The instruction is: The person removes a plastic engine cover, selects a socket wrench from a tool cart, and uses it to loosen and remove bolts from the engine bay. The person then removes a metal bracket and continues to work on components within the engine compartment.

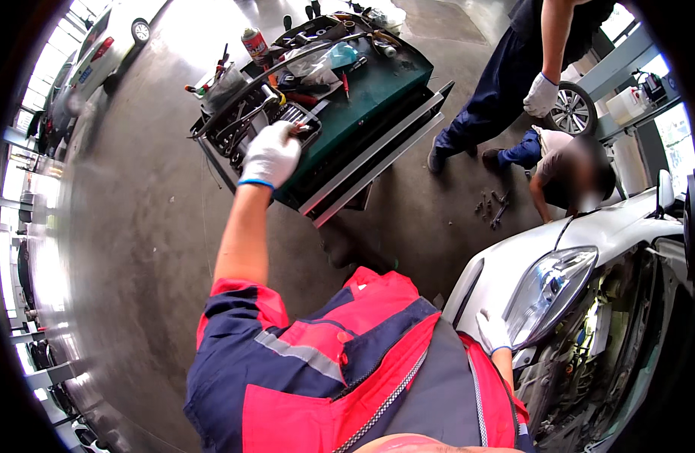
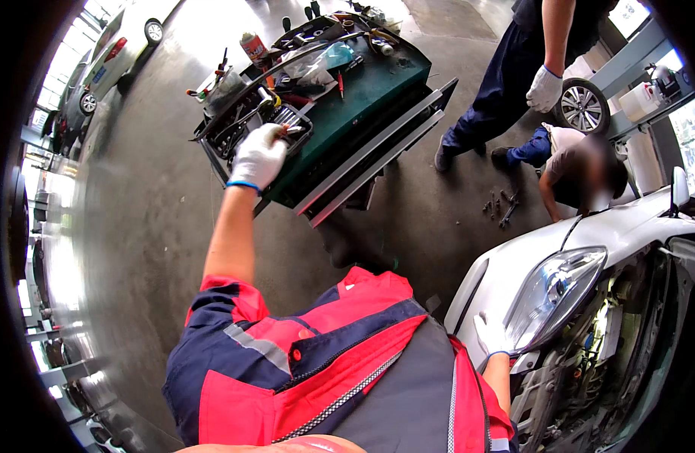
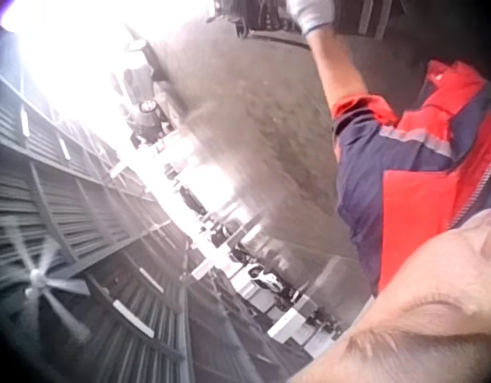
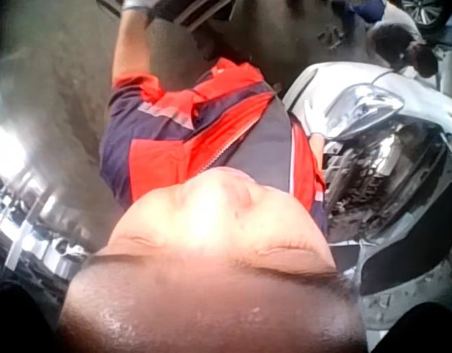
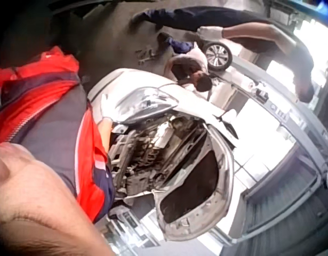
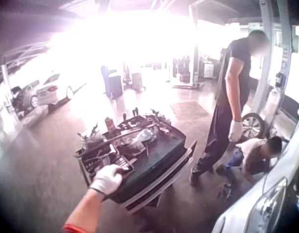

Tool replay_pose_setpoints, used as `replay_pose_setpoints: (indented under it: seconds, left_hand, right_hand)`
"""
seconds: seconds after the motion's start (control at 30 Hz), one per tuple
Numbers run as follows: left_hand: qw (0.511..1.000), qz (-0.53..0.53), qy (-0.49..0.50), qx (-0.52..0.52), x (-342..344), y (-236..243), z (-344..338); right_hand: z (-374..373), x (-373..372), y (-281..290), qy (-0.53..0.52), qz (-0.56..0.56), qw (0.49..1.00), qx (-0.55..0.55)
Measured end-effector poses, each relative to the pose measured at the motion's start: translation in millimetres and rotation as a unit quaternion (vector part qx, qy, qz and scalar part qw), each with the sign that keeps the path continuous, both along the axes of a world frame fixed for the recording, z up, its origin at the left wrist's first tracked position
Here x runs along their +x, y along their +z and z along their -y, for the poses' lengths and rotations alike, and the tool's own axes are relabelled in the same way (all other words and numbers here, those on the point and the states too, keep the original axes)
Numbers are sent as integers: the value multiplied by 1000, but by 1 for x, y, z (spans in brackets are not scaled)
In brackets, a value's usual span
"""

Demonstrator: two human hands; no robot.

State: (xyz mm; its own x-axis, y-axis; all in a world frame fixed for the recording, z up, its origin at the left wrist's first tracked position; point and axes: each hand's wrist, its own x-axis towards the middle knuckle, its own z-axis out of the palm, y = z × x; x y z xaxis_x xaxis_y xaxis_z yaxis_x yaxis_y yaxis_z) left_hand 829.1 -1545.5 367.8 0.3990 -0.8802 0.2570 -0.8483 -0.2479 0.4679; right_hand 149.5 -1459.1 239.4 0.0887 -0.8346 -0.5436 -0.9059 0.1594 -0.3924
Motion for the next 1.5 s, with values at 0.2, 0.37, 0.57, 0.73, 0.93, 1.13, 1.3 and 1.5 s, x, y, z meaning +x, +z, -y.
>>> replay_pose_setpoints:
  seconds: [0.2,0.37,0.57,0.73,0.93,1.13,1.3,1.5]
  left_hand:
    - [987,17,106,117,150,0,5]
    - [984,50,114,128,166,-20,0]
    - [987,25,80,139,126,-13,9]
    - [975,18,78,206,119,-24,22]
    - [981,-152,45,114,151,-33,24]
    - [980,-180,34,-80,125,52,37]
    - [911,-333,-220,-104,3,64,77]
    - [711,-209,-653,155,-242,12,44]
  right_hand:
    - [-46,-20,-31,-87,-83,979,165]
    - [-79,-17,-56,-132,-57,972,188]
    - [-39,55,-9,-172,-11,974,149]
    - [-42,57,-34,-111,2,990,92]
    - [-58,59,-33,-127,-16,984,124]
    - [-113,25,-57,-188,-11,970,155]
    - [-64,74,2,-125,-28,984,122]
    - [-38,152,96,-275,354,893,-31]
